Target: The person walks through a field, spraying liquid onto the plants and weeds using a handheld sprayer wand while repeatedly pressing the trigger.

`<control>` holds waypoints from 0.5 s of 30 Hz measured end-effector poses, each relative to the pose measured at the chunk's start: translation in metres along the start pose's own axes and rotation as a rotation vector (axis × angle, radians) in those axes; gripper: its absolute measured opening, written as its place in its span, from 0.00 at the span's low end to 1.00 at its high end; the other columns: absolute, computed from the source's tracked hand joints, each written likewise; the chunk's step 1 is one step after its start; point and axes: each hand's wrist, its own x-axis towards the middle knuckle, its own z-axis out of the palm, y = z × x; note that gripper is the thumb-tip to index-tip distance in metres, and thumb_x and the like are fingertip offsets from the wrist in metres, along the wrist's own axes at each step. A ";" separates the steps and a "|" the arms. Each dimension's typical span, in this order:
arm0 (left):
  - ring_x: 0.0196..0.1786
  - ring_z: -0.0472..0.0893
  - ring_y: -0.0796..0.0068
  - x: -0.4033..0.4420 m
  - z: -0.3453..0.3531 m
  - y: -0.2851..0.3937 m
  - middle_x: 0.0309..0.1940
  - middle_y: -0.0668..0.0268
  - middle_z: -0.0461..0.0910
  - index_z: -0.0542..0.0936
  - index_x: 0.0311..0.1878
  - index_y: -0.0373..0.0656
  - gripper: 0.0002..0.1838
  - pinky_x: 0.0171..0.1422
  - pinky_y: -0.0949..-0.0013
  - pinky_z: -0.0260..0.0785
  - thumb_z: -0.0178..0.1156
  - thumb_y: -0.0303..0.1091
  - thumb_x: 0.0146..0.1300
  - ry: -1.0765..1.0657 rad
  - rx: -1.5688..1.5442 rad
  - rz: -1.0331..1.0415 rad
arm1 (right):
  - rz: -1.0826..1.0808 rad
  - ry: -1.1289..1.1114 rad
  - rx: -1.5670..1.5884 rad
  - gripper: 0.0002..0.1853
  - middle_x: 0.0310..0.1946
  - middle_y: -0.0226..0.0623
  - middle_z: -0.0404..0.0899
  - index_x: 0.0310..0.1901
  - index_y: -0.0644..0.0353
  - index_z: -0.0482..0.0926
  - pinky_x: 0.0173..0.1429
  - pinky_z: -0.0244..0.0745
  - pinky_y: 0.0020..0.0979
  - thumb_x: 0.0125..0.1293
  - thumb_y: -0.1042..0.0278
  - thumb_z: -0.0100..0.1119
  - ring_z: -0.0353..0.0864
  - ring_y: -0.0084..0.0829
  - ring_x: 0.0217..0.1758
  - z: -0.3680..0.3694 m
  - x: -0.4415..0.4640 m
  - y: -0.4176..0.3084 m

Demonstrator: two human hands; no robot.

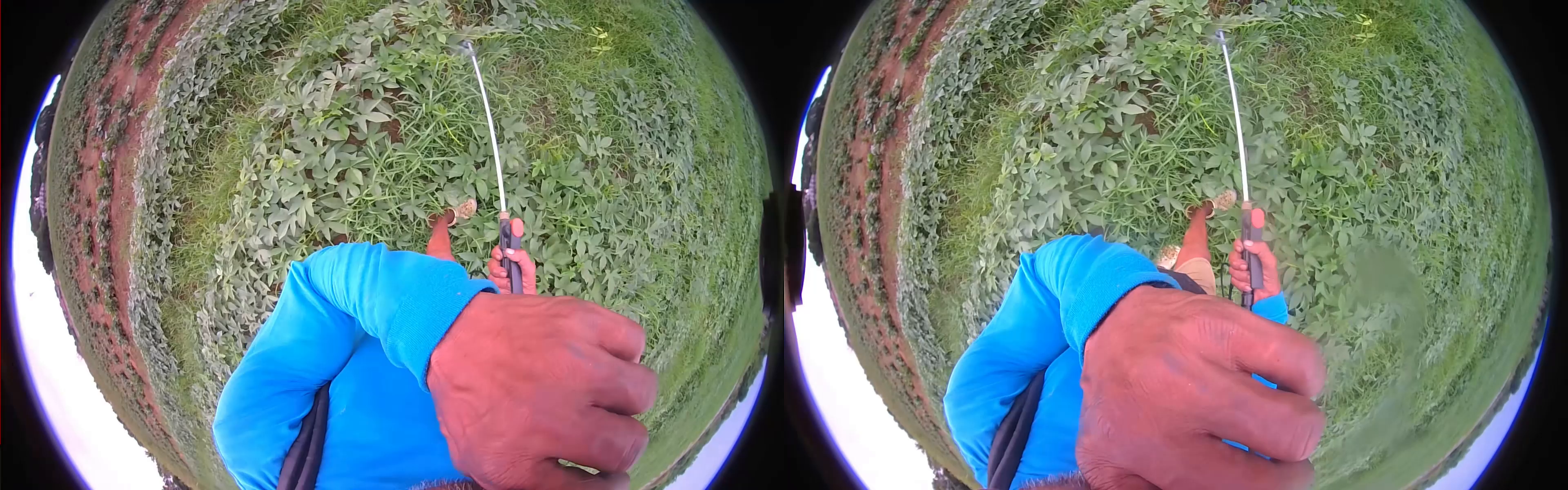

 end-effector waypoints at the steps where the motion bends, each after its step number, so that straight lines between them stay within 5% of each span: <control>1: 0.23 0.68 0.78 0.002 -0.005 -0.003 0.25 0.74 0.69 0.76 0.28 0.46 0.04 0.23 0.74 0.55 0.57 0.33 0.59 -0.032 0.018 0.013 | -0.004 -0.002 -0.007 0.13 0.20 0.27 0.63 0.36 0.55 0.66 0.16 0.60 0.21 0.61 0.56 0.53 0.59 0.17 0.14 0.010 0.010 -0.003; 3: 0.21 0.66 0.79 0.008 -0.020 -0.007 0.24 0.74 0.68 0.77 0.27 0.46 0.04 0.21 0.74 0.53 0.58 0.31 0.57 -0.067 0.022 0.022 | 0.094 0.052 -0.078 0.12 0.19 0.26 0.63 0.36 0.55 0.66 0.12 0.54 0.20 0.61 0.57 0.54 0.57 0.17 0.12 0.027 0.027 -0.004; 5: 0.23 0.70 0.69 0.005 -0.045 -0.012 0.26 0.63 0.70 0.75 0.35 0.41 0.08 0.22 0.67 0.58 0.57 0.31 0.52 -0.358 -0.175 -0.130 | 0.104 0.042 -0.118 0.12 0.19 0.26 0.63 0.36 0.55 0.67 0.13 0.54 0.20 0.60 0.57 0.55 0.58 0.17 0.13 0.039 0.048 -0.011; 6: 0.22 0.71 0.69 -0.002 -0.046 -0.019 0.25 0.62 0.73 0.76 0.35 0.40 0.05 0.24 0.66 0.62 0.55 0.28 0.54 -0.328 -0.106 -0.129 | 0.115 0.036 -0.167 0.12 0.19 0.26 0.64 0.36 0.55 0.67 0.13 0.54 0.20 0.60 0.58 0.55 0.58 0.16 0.13 0.044 0.055 -0.015; 9: 0.22 0.74 0.68 -0.028 -0.073 -0.051 0.26 0.58 0.77 0.76 0.37 0.38 0.07 0.25 0.65 0.67 0.53 0.23 0.55 -0.463 0.028 -0.199 | -0.177 0.251 -0.206 0.11 0.18 0.25 0.64 0.35 0.55 0.67 0.13 0.54 0.20 0.60 0.60 0.57 0.59 0.16 0.13 0.052 0.087 -0.015; 12: 0.26 0.77 0.67 -0.069 -0.098 -0.079 0.28 0.58 0.78 0.75 0.44 0.37 0.11 0.31 0.66 0.70 0.53 0.21 0.56 -0.400 0.263 -0.570 | -0.152 0.012 -0.293 0.11 0.19 0.25 0.65 0.34 0.55 0.68 0.14 0.55 0.20 0.59 0.61 0.58 0.61 0.16 0.14 0.070 0.070 -0.059; 15: 0.31 0.77 0.73 -0.134 -0.140 -0.110 0.30 0.61 0.78 0.73 0.47 0.36 0.12 0.37 0.70 0.71 0.53 0.25 0.60 -0.382 0.627 -1.041 | -0.151 0.052 -0.186 0.11 0.18 0.25 0.65 0.34 0.55 0.67 0.14 0.54 0.20 0.59 0.61 0.59 0.61 0.16 0.13 0.066 0.063 -0.085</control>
